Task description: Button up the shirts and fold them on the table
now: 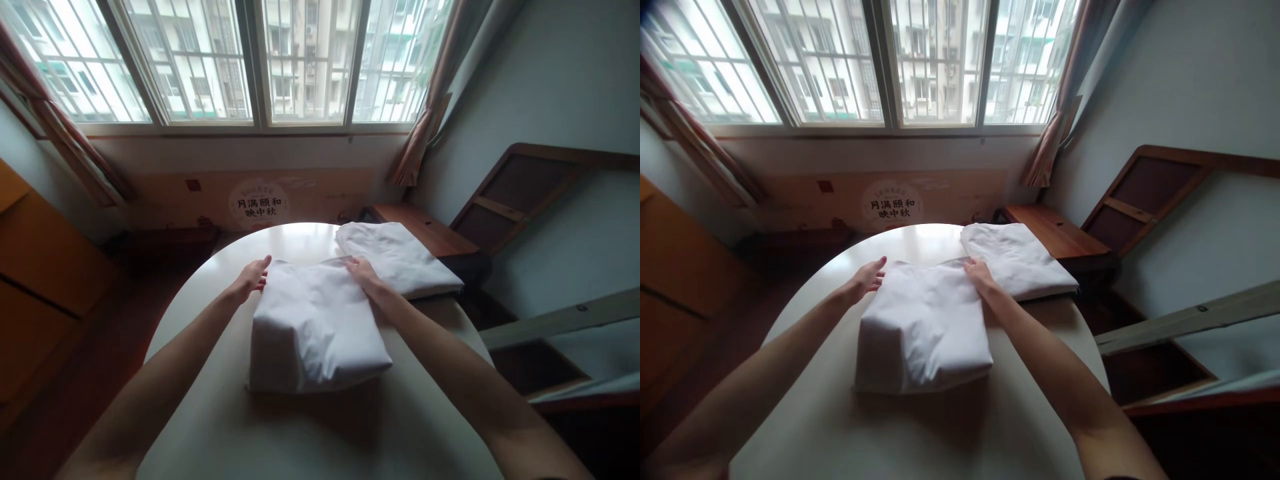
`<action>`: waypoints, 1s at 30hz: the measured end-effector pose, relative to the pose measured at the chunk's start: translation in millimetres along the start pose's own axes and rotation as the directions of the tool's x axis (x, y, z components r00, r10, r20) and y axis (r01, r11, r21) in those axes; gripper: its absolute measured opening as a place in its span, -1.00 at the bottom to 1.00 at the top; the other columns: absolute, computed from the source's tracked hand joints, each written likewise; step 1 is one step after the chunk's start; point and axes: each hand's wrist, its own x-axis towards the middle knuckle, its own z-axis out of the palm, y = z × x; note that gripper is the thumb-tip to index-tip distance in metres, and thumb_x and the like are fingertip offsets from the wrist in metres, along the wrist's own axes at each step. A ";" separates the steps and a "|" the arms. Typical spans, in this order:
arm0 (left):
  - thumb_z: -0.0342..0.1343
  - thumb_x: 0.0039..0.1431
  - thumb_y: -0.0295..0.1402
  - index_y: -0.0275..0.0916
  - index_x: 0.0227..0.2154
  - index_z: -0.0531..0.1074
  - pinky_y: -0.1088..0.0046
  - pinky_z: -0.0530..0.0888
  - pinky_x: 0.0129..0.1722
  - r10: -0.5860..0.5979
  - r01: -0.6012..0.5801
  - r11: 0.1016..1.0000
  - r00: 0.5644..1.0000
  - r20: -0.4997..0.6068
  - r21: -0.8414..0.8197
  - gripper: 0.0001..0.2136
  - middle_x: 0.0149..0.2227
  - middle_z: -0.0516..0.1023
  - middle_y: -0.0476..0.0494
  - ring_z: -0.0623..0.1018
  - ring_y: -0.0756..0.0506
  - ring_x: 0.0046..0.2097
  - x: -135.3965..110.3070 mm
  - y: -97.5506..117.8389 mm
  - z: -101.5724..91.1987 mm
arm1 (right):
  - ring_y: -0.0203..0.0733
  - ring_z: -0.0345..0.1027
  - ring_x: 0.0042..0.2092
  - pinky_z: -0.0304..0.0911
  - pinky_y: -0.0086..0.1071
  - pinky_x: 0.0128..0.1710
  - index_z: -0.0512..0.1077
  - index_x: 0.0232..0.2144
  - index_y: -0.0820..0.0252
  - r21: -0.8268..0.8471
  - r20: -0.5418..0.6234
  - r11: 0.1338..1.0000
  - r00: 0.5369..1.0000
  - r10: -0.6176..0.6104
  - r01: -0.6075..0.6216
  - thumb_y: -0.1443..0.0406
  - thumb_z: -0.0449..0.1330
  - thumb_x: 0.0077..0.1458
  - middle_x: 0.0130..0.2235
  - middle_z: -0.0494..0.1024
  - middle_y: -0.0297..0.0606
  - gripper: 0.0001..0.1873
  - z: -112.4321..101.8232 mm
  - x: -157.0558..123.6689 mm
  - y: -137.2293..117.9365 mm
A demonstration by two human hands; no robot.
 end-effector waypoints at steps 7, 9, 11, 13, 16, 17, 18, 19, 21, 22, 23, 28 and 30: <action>0.08 -0.06 0.13 -0.37 -0.16 0.41 0.46 0.37 -0.47 -0.169 0.164 0.985 0.971 0.167 0.046 -0.38 -0.27 0.50 -0.26 0.48 -0.09 -0.38 -62.7 -18.6 -17.0 | -0.07 0.42 -0.18 0.32 -0.30 -0.20 0.32 0.01 0.35 -0.147 -0.014 0.981 0.992 0.123 -0.123 0.18 0.20 -0.04 -0.11 0.51 -0.04 -0.44 -7.7 -29.9 13.9; 0.13 -0.08 0.07 -0.38 -0.27 0.45 0.45 0.38 -0.45 -0.201 0.223 0.974 0.927 0.316 -0.033 -0.46 -0.34 0.52 -0.23 0.49 -0.12 -0.36 -80.6 -14.1 -12.1 | -0.02 0.41 -0.13 0.28 -0.26 -0.12 0.33 0.00 0.31 -0.296 0.005 0.955 0.999 0.032 -0.029 0.27 0.19 -0.04 -0.10 0.51 -0.05 -0.49 -5.8 -37.4 11.4; 0.18 -0.07 -0.04 -0.36 -0.28 0.46 0.44 0.39 -0.38 -0.072 0.108 0.988 0.953 0.294 -0.108 -0.55 -0.33 0.54 -0.19 0.50 -0.12 -0.32 -94.5 -11.8 -6.5 | -0.01 0.39 -0.09 0.24 -0.24 -0.07 0.31 0.03 0.25 -0.408 -0.022 0.906 0.991 -0.128 0.108 0.33 0.11 0.02 -0.08 0.51 -0.06 -0.53 -3.1 -42.3 8.0; 0.15 0.00 -0.11 -0.33 -0.22 0.43 0.44 0.40 -0.30 0.117 -0.096 0.986 0.982 0.147 -0.139 -0.62 -0.28 0.54 -0.16 0.50 -0.12 -0.27 -103.5 -15.5 -1.8 | -0.02 0.39 -0.08 0.22 -0.24 -0.07 0.26 0.08 0.19 -0.444 -0.060 0.867 0.958 -0.280 0.225 0.36 0.00 0.10 -0.08 0.51 -0.11 -0.54 0.7 -42.9 6.7; 0.01 0.14 -0.19 -0.27 -0.11 0.35 0.38 0.42 -0.21 0.219 -0.218 0.976 0.975 -0.048 0.027 -0.68 -0.20 0.53 -0.17 0.51 -0.14 -0.19 -109.3 -32.3 1.8 | -0.03 0.41 -0.12 0.23 -0.27 -0.12 0.21 0.11 0.17 -0.476 -0.053 0.855 0.963 -0.265 0.209 0.36 -0.04 0.14 -0.11 0.52 -0.13 -0.54 8.3 -36.4 11.6; -0.02 0.17 -0.23 -0.27 -0.06 0.32 0.34 0.42 -0.19 0.202 -0.191 0.972 0.976 -0.076 0.136 -0.67 -0.19 0.52 -0.19 0.52 -0.16 -0.18 -110.5 -38.5 2.0 | -0.02 0.41 -0.12 0.23 -0.27 -0.12 0.20 0.12 0.20 -0.505 -0.022 0.847 0.979 -0.205 0.166 0.35 -0.02 0.13 -0.12 0.52 -0.10 -0.53 10.6 -33.9 13.7; -0.04 0.17 -0.27 -0.27 0.00 0.28 0.30 0.42 -0.17 0.188 -0.158 0.953 0.978 -0.095 0.260 -0.65 -0.16 0.51 -0.22 0.52 -0.19 -0.16 -112.1 -43.3 1.6 | 0.01 0.41 -0.11 0.23 -0.26 -0.12 0.20 0.12 0.24 -0.543 0.019 0.829 0.989 -0.148 0.134 0.35 0.01 0.12 -0.11 0.52 -0.06 -0.51 12.4 -32.5 15.0; -0.05 0.18 -0.30 -0.27 0.07 0.23 0.25 0.42 -0.16 0.196 -0.140 0.911 0.974 -0.110 0.387 -0.60 -0.12 0.49 -0.26 0.51 -0.22 -0.13 -114.5 -45.9 0.7 | 0.03 0.40 -0.09 0.23 -0.24 -0.11 0.19 0.13 0.30 -0.588 0.055 0.799 0.992 -0.114 0.124 0.34 0.03 0.12 -0.09 0.50 0.01 -0.49 13.5 -33.0 14.7; -0.05 0.18 -0.31 -0.26 0.16 0.15 0.17 0.41 -0.11 0.312 -0.184 0.774 0.944 -0.111 0.606 -0.52 0.01 0.40 -0.34 0.47 -0.28 -0.04 -122.5 -43.0 -1.3 | 0.09 0.35 -0.02 0.21 -0.18 -0.05 0.15 0.17 0.39 -0.669 0.086 0.721 0.983 -0.164 0.179 0.33 0.04 0.13 0.00 0.43 0.13 -0.45 13.4 -41.9 8.0; -0.05 0.19 -0.29 -0.24 0.18 0.14 0.12 0.39 -0.06 0.408 -0.248 0.685 0.909 -0.079 0.686 -0.51 0.09 0.34 -0.35 0.43 -0.30 0.03 -128.2 -38.4 -1.5 | 0.11 0.31 0.03 0.19 -0.15 -0.01 0.12 0.18 0.41 -0.699 0.093 0.675 0.966 -0.240 0.235 0.30 0.03 0.15 0.06 0.37 0.16 -0.44 12.7 -51.0 2.0; -0.05 0.19 -0.27 -0.23 0.19 0.14 0.09 0.35 0.00 0.506 -0.329 0.585 0.862 -0.017 0.741 -0.51 0.16 0.27 -0.35 0.36 -0.32 0.10 -134.5 -33.0 -0.6 | 0.12 0.25 0.09 0.15 -0.12 0.03 0.10 0.20 0.41 -0.719 0.114 0.624 0.938 -0.328 0.306 0.27 0.01 0.17 0.12 0.30 0.16 -0.42 12.1 -63.0 -4.7; -0.09 0.20 -0.06 -0.17 0.25 0.10 0.05 0.04 0.22 0.574 -0.705 0.221 0.653 0.495 0.674 -0.42 0.28 0.11 -0.22 0.09 -0.32 0.28 -157.4 -37.4 23.1 | 0.11 -0.02 0.26 -0.04 -0.06 0.20 0.09 0.23 0.36 -0.553 0.592 0.378 0.669 -0.449 0.743 -0.03 -0.07 0.19 0.24 0.15 0.07 -0.28 17.3 -135.1 -10.3; -0.12 0.16 0.06 -0.13 0.26 0.05 -0.02 0.00 0.21 0.513 -0.732 0.205 0.646 0.565 0.650 -0.34 0.29 0.10 -0.23 0.06 -0.36 0.29 -158.1 -58.3 33.6 | 0.11 -0.02 0.26 -0.06 -0.03 0.20 0.07 0.24 0.37 -0.486 0.703 0.362 0.601 -0.380 0.796 -0.06 -0.11 0.19 0.24 0.15 0.06 -0.24 19.0 -151.9 7.6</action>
